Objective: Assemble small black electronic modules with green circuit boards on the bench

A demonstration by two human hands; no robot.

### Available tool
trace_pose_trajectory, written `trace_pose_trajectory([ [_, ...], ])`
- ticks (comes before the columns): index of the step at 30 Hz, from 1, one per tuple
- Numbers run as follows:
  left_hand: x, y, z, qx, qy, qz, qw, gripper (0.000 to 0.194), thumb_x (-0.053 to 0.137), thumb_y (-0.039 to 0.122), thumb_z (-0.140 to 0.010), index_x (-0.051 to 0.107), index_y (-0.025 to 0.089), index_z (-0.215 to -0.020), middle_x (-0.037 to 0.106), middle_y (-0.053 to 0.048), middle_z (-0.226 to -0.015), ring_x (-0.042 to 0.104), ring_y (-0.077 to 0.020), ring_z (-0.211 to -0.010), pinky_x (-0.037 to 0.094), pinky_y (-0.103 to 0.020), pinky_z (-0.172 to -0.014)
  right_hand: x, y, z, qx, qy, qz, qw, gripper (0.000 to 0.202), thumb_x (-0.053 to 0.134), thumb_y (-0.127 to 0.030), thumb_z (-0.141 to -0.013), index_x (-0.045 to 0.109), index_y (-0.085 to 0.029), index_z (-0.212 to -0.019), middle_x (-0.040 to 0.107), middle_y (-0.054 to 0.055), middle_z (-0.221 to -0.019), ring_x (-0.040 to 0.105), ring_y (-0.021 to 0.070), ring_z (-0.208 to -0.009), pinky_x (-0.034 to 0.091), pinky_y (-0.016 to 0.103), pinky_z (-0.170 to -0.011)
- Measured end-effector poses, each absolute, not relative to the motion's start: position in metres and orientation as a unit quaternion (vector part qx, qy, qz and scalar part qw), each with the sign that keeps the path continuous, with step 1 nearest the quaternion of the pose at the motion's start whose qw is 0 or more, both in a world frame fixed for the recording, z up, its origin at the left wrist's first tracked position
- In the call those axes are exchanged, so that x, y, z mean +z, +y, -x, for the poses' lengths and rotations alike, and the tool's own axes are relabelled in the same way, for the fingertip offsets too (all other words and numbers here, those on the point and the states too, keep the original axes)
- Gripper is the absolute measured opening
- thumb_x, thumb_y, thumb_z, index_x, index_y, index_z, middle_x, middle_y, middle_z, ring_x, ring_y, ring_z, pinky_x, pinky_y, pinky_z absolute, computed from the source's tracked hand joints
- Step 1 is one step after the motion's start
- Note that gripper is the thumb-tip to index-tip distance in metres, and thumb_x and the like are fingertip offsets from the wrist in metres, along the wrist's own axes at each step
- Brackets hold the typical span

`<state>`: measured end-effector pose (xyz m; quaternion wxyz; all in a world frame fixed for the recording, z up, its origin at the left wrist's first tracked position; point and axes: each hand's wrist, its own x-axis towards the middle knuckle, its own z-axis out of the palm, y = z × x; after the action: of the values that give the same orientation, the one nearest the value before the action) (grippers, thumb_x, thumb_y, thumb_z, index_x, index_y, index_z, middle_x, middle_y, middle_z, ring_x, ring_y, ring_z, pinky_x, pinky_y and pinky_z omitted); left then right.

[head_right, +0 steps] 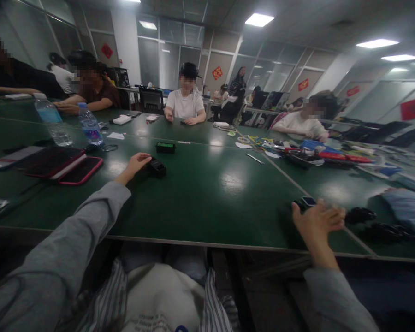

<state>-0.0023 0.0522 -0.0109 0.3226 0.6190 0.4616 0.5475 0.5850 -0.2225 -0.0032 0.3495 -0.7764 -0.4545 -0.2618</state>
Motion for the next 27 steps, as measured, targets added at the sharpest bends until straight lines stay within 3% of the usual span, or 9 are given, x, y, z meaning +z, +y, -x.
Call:
trace_pose_trajectory([
  [3,-0.001,0.043,-0.001,0.540,0.471,-0.600,0.355,0.031,0.070,0.042,-0.073,0.067,0.016,-0.089,0.072,-0.008,-0.084,0.066,-0.0189,-0.080,0.052,-0.035,-0.078,0.008,-0.169,-0.507,-0.226,-0.460,0.790,0.337,0.092,0.031,-0.079,-0.082,0.043,-0.007,-0.138,0.032,0.033,-0.140,0.022,0.0499,-0.136,0.021,0.071,-0.101],
  [7,0.010,0.030,-0.003,0.509,0.469,-0.599,0.403,0.036,0.066,0.050,-0.076,0.067,0.015,-0.084,0.070,-0.007,-0.076,0.064,-0.0157,-0.063,0.049,-0.030,-0.062,0.025,-0.100,-0.362,-0.103,-0.684,0.634,0.347,0.067,0.031,-0.063,-0.093,0.041,-0.014,-0.139,0.048,0.022,-0.132,0.043,0.0352,-0.127,0.037,0.057,-0.102],
  [10,0.016,0.023,-0.003,0.491,0.469,-0.604,0.417,0.039,0.064,0.055,-0.077,0.068,0.015,-0.080,0.071,-0.008,-0.075,0.064,-0.0158,-0.061,0.047,-0.030,-0.060,0.027,-0.065,-0.262,-0.049,-0.801,0.511,0.308,0.061,0.041,-0.054,-0.095,0.037,-0.015,-0.142,0.049,0.019,-0.132,0.047,0.0314,-0.123,0.042,0.051,-0.100],
  [14,0.021,0.019,-0.002,0.479,0.472,-0.601,0.432,0.045,0.062,0.061,-0.075,0.066,0.016,-0.074,0.069,-0.008,-0.069,0.065,-0.0176,-0.063,0.045,-0.030,-0.060,0.020,-0.047,-0.199,-0.037,-0.840,0.484,0.241,0.050,0.051,-0.036,-0.093,0.043,-0.016,-0.138,0.051,0.016,-0.124,0.051,0.0290,-0.112,0.047,0.048,-0.093],
  [17,0.021,0.019,-0.001,0.486,0.468,-0.596,0.435,0.048,0.060,0.063,-0.075,0.066,0.016,-0.074,0.069,-0.008,-0.067,0.065,-0.0174,-0.063,0.044,-0.029,-0.059,0.017,-0.062,-0.202,-0.028,-0.858,0.461,0.226,0.050,0.051,-0.026,-0.091,0.042,-0.015,-0.139,0.052,0.015,-0.121,0.052,0.0277,-0.108,0.049,0.047,-0.092],
  [22,0.015,0.026,0.003,0.489,0.462,-0.598,0.436,0.047,0.060,0.063,-0.076,0.066,0.016,-0.077,0.070,-0.008,-0.071,0.064,-0.0162,-0.063,0.044,-0.029,-0.059,0.014,-0.116,-0.270,0.003,-0.885,0.417,0.209,0.059,0.048,-0.031,-0.093,0.029,-0.026,-0.148,0.048,0.012,-0.128,0.051,0.0265,-0.115,0.047,0.046,-0.098],
  [27,0.010,0.031,0.005,0.483,0.460,-0.604,0.436,0.046,0.060,0.062,-0.077,0.068,0.016,-0.079,0.071,-0.008,-0.074,0.064,-0.0155,-0.062,0.045,-0.029,-0.059,0.010,-0.143,-0.409,-0.095,-0.768,0.588,0.235,0.054,0.049,-0.040,-0.092,0.045,-0.016,-0.140,0.057,0.019,-0.113,0.055,0.0298,-0.106,0.045,0.045,-0.095],
])
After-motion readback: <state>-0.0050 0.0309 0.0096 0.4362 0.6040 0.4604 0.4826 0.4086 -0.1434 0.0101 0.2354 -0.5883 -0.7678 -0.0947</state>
